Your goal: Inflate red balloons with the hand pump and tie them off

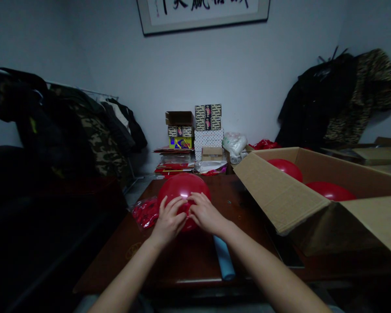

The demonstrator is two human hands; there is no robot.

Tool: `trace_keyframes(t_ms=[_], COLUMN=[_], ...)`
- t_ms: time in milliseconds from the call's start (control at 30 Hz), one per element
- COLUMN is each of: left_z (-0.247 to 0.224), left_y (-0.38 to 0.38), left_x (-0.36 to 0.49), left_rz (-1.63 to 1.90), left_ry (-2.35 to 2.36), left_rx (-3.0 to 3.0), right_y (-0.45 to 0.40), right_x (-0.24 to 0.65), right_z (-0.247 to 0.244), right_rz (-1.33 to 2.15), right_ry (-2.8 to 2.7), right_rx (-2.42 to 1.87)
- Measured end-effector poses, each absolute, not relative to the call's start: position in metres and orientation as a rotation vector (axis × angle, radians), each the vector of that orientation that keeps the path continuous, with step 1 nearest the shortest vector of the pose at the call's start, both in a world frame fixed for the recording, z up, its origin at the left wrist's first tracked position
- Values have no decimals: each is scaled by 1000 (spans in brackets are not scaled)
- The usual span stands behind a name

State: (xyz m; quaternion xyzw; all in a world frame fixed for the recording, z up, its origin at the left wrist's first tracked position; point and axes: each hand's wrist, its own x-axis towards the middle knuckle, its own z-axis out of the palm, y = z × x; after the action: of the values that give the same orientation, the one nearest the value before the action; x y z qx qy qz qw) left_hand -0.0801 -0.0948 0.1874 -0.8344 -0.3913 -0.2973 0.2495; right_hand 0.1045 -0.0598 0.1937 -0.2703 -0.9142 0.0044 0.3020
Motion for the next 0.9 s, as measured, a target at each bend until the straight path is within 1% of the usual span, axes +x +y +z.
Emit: trace_keyframes(t_ms=[333,567,800,900], left_z=[190,188,194,198], left_y=[-98,-99,-108,-112], left_x=[-76,-70,-65,-65], left_rz=[-859,-907,-1008,-991], left_ry=[-1189,-1262,-1298,-1279], left_rx=[-2328,-2328,-2286,-2281], right_y=[-65,-74,-79,-77], right_x=[107,113,120,119], right_z=[197,209,211,207], right_rz=[21,-18,128,13], right_ry=[-2450,-2539,-2490,-2430], right_rx=[-707,-646,-599,-675])
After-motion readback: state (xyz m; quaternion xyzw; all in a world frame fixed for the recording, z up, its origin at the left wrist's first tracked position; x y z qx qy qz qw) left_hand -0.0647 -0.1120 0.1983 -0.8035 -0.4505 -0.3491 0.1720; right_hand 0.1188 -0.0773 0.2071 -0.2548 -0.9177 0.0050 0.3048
